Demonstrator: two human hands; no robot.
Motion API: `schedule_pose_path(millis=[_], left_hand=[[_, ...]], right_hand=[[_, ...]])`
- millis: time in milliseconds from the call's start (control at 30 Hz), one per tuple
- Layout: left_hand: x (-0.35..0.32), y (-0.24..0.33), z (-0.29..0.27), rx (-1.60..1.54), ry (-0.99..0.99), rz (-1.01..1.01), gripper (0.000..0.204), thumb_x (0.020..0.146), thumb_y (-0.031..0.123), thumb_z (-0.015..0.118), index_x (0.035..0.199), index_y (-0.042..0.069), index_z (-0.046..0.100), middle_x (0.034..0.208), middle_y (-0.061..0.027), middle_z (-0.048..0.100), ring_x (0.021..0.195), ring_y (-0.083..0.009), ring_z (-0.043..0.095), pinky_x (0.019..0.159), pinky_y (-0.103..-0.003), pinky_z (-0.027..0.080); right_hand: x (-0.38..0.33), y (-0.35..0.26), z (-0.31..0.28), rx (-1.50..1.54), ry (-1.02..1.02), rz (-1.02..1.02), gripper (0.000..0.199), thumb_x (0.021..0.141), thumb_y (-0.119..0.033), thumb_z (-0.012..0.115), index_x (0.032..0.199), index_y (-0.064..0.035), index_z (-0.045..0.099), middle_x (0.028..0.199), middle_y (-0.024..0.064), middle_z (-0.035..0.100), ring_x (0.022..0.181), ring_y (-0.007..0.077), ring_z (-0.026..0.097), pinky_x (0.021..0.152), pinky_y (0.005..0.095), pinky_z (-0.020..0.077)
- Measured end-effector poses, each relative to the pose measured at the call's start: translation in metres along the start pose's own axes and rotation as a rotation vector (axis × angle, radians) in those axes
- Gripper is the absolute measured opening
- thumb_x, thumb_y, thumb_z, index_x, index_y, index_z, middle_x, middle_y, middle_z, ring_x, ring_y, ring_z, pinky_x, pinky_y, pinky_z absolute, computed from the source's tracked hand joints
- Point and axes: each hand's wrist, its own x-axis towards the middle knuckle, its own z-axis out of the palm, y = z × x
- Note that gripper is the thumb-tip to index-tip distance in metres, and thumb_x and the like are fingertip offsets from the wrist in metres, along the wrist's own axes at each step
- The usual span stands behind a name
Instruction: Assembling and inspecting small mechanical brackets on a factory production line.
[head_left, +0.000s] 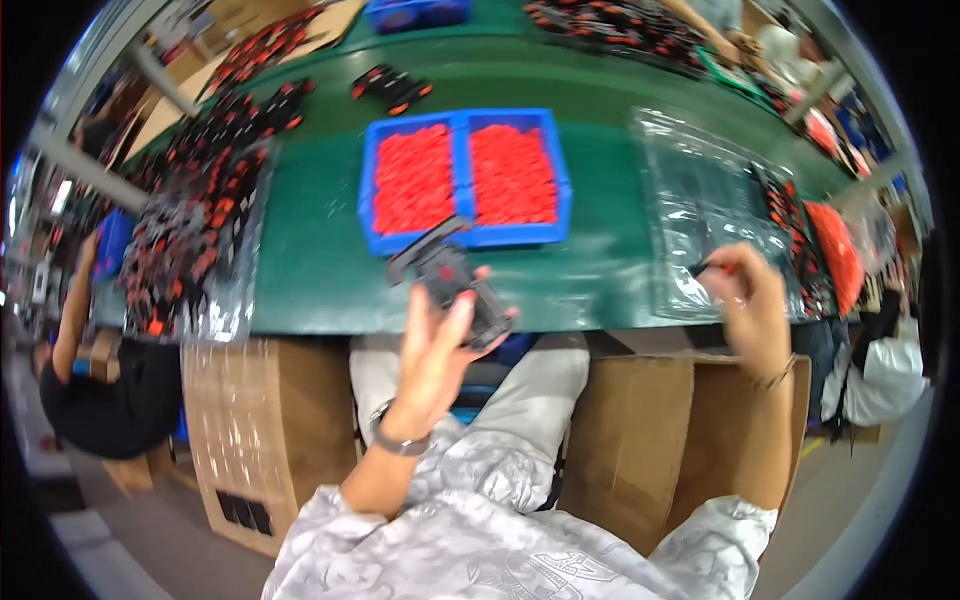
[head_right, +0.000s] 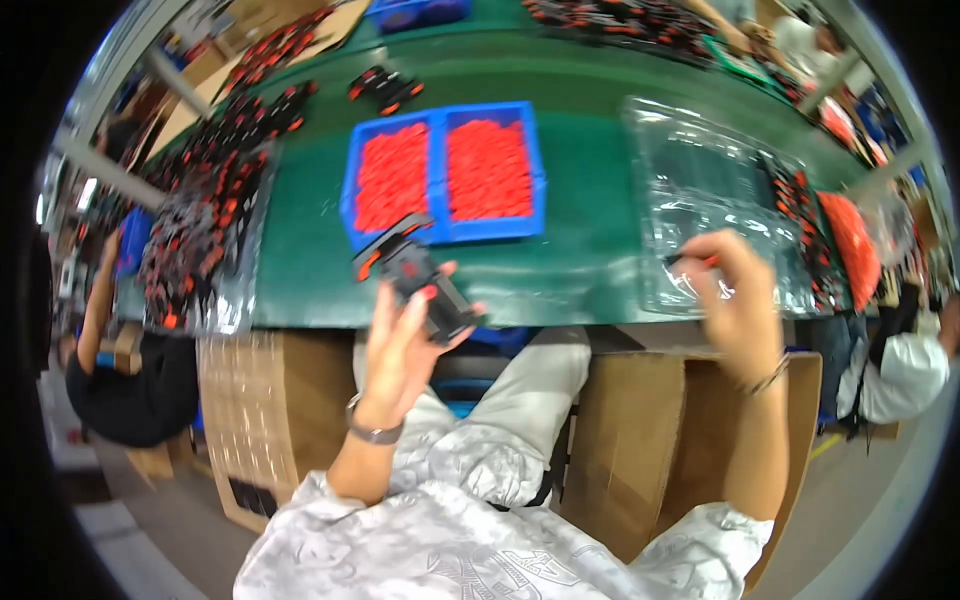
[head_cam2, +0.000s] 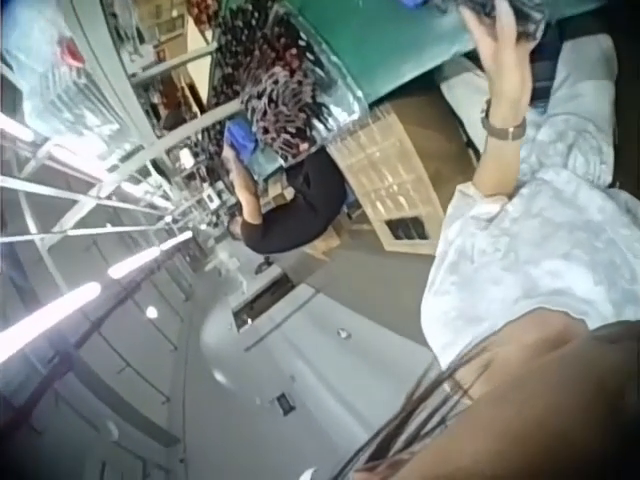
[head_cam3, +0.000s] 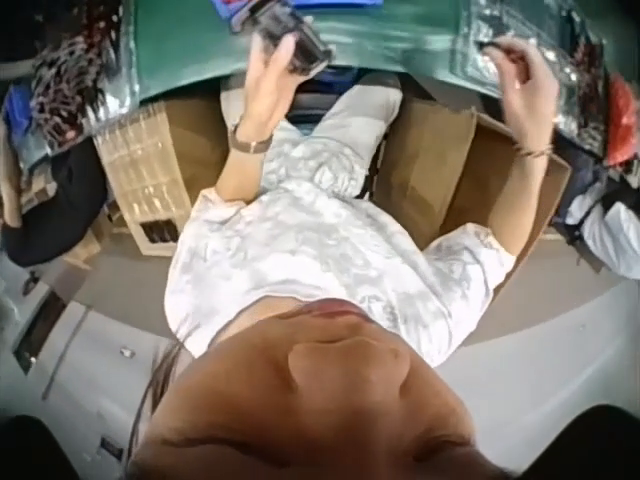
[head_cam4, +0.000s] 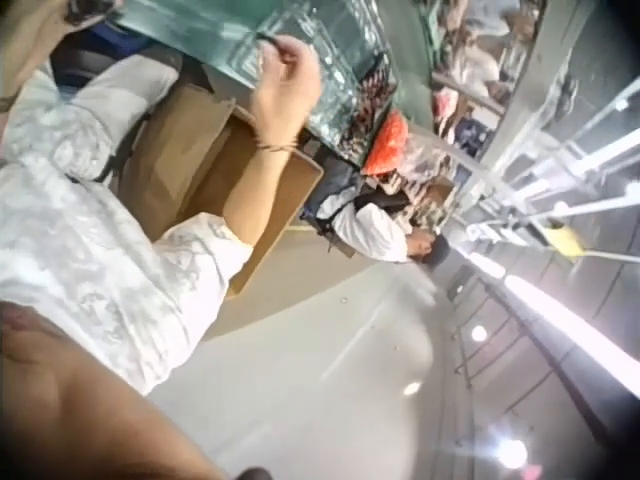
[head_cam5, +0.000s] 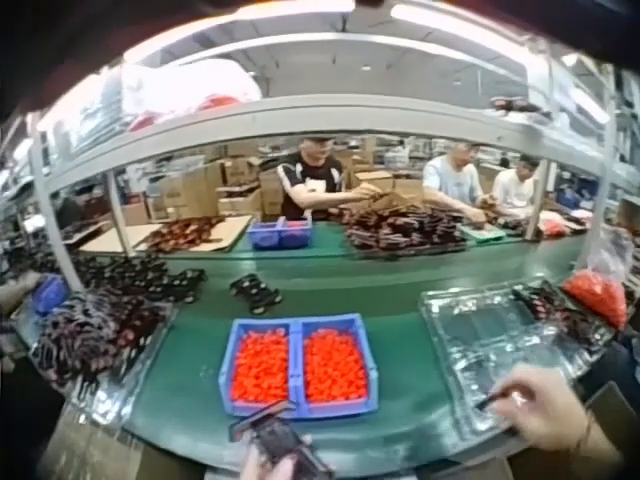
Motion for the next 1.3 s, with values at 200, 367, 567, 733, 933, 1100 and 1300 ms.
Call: schedule_pose_path(millis=[200,367,567,733,933,1100,1300], left_hand=[[-0.007,-0.009,-0.001,0.128,-0.082,0.248,0.064,0.098,0.0,0.053,0.152,0.015,0.024,0.15,-0.0159,0.043,0.119,-0.0342,0.062,0.1,-0.044,0.054],[-0.02,0.006,-0.028,0.133,-0.031,0.335,0.071,0.092,-0.009,0.054,0.152,0.013,0.023,0.15,-0.0166,0.043,0.118,-0.0336,0.063,0.099,-0.045,0.054],[-0.033,0.031,-0.063,-0.003,0.03,0.256,0.071,0.092,-0.01,0.055,0.152,0.012,0.023,0.149,-0.0174,0.045,0.115,-0.0337,0.065,0.097,-0.042,0.056],[-0.037,0.048,-0.076,-0.093,0.01,0.222,0.07,0.092,-0.009,0.055,0.152,0.011,0.024,0.148,-0.0176,0.046,0.112,-0.0338,0.066,0.096,-0.04,0.057],[-0.055,0.054,-0.109,-0.073,0.093,0.244,0.07,0.093,-0.009,0.055,0.153,0.011,0.025,0.147,-0.0175,0.047,0.111,-0.0339,0.066,0.096,-0.042,0.057],[-0.11,0.08,-0.135,-0.232,0.08,0.373,0.072,0.091,-0.005,0.062,0.153,0.01,0.027,0.142,-0.0164,0.052,0.113,-0.0191,0.06,0.096,-0.033,0.052],[-0.185,0.098,-0.158,-0.153,0.116,0.645,0.077,0.091,-0.003,0.064,0.155,0.009,0.023,0.144,-0.0181,0.05,0.119,-0.0218,0.058,0.098,-0.034,0.051]], right_hand=[[-0.031,-0.096,0.137,-0.011,-0.202,-0.644,0.024,0.072,0.001,0.074,0.093,-0.0062,0.067,0.095,0.0026,0.065,0.075,0.0206,0.055,0.069,0.031,0.0457],[-0.03,-0.115,0.171,-0.051,-0.246,-0.737,0.026,0.071,-0.001,0.075,0.095,-0.0064,0.068,0.097,0.002,0.064,0.075,0.0192,0.052,0.067,0.0309,0.044],[-0.01,-0.153,0.189,0.025,-0.253,-0.759,0.029,0.067,-0.001,0.081,0.095,-0.0054,0.073,0.098,0.005,0.061,0.076,0.0194,0.049,0.065,0.0296,0.0426],[0.005,-0.136,0.186,-0.051,-0.242,-0.687,0.03,0.069,-0.006,0.084,0.098,-0.0065,0.075,0.104,0.0065,0.059,0.079,0.0196,0.051,0.066,0.0295,0.0424],[0.007,-0.163,0.215,0.063,-0.342,-0.673,0.024,0.075,-0.006,0.079,0.098,-0.0073,0.073,0.101,0.006,0.061,0.077,0.0198,0.049,0.068,0.0298,0.0405],[-0.005,-0.173,0.26,0.436,-0.284,-0.219,0.02,0.096,-0.017,0.06,0.102,-0.0016,0.071,0.096,0.0066,0.062,0.081,0.0171,0.053,0.07,0.0268,0.0416],[-0.079,-0.234,0.391,0.385,-0.735,-0.133,0.027,0.098,-0.02,0.053,0.118,-0.0061,0.067,0.106,0.0103,0.061,0.094,0.0168,0.057,0.079,0.026,0.0465]])
